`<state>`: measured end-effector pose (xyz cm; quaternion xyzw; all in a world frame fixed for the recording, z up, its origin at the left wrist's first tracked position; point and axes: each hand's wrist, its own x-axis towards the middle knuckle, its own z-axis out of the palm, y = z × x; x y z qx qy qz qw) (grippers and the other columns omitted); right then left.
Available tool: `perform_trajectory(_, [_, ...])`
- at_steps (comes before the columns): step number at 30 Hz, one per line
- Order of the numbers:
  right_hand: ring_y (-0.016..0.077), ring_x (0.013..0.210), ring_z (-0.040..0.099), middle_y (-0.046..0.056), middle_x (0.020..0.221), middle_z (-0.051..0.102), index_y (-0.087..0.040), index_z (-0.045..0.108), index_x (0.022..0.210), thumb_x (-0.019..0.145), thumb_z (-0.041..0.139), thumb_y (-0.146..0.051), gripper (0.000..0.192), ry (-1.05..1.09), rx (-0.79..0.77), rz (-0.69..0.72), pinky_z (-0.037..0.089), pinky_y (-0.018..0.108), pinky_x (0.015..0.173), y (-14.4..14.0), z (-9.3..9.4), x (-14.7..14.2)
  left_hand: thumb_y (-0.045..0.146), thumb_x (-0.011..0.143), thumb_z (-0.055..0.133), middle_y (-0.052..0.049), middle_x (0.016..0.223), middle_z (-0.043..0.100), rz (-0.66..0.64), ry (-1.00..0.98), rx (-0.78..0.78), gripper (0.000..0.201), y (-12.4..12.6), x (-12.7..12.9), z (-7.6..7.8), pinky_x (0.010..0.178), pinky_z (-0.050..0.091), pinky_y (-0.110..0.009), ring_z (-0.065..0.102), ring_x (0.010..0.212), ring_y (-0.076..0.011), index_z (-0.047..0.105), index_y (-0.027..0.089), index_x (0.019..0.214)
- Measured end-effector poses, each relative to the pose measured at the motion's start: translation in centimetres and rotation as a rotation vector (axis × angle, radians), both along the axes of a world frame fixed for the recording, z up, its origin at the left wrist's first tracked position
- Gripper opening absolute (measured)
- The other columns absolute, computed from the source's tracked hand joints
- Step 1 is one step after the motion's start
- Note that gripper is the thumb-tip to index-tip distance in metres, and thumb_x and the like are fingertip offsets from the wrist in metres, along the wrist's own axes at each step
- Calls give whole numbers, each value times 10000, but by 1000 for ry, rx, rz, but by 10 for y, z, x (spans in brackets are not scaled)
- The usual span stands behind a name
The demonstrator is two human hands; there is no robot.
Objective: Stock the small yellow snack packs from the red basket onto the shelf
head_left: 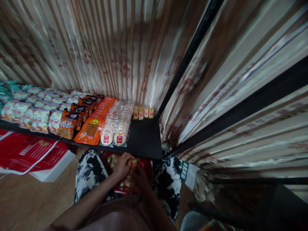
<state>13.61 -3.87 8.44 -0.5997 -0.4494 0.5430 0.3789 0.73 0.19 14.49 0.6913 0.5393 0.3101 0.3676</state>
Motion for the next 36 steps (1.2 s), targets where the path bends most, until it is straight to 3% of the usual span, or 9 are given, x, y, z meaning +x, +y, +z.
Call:
perform_trajectory(4, [201, 794, 606, 44, 872, 668, -186, 599, 929, 677, 585, -359, 306, 5, 54, 25, 472, 306, 724, 6, 21, 10, 129, 767, 417, -65, 1002, 584, 25, -56, 51, 253, 4, 7, 12, 874, 429, -285, 554, 966, -173, 644, 186, 863])
perform_trajectory(7, [204, 761, 609, 48, 832, 672, -177, 605, 929, 701, 576, -383, 309, -46, 69, 36, 469, 302, 693, 13, 35, 18, 151, 776, 418, -77, 1059, 573, 79, -94, 60, 247, 8, 14, 17, 889, 435, -295, 549, 999, -182, 639, 183, 880])
perform_trajectory(13, [187, 725, 606, 31, 774, 665, -179, 594, 887, 729, 553, -378, 257, -93, 83, 53, 455, 260, 628, 25, 61, 23, 191, 796, 413, -99, 1013, 598, 159, -142, 31, 317, 21, 24, 19, 800, 487, -314, 585, 868, -181, 563, 148, 1072])
perform_trajectory(18, [144, 636, 582, 10, 725, 651, -181, 580, 846, 726, 542, -342, 205, -129, 105, 29, 434, 220, 564, 40, 73, 25, 106, 730, 421, -87, 1018, 596, 124, -182, 97, 281, 36, 28, 33, 899, 451, -335, 562, 975, -190, 623, 166, 916])
perform_trajectory(22, [123, 564, 570, 14, 760, 629, -165, 566, 949, 750, 489, -320, 264, -158, 150, 35, 435, 216, 523, 57, 79, 31, 62, 700, 398, -79, 1038, 585, 88, -162, 124, 375, 46, 33, 41, 911, 445, -349, 555, 983, -180, 594, 165, 1004])
perform_trajectory(26, [148, 658, 600, 62, 866, 624, -146, 589, 1044, 776, 470, -255, 313, -491, 267, 6, 465, 249, 647, 71, 86, 35, 88, 713, 435, -94, 1112, 574, 74, -130, 45, 428, 54, 39, 37, 942, 422, -359, 528, 1060, -195, 533, 152, 1125])
perform_trajectory(29, [161, 736, 605, 88, 943, 608, -141, 593, 1104, 784, 478, -210, 346, -722, 262, -23, 452, 252, 722, 79, 89, 34, 97, 718, 452, -98, 1150, 568, 85, -123, -18, 459, 61, 44, 33, 965, 405, -352, 524, 1074, -192, 499, 144, 1172])
perform_trajectory(36, [163, 828, 614, 92, 1035, 570, -169, 547, 1207, 836, 457, -182, 382, -850, 153, -86, 431, 233, 762, 97, 94, 27, 104, 731, 452, -136, 1227, 523, 71, -84, -66, 525, 74, 51, 37, 999, 370, -336, 493, 1138, -202, 439, 98, 1255])
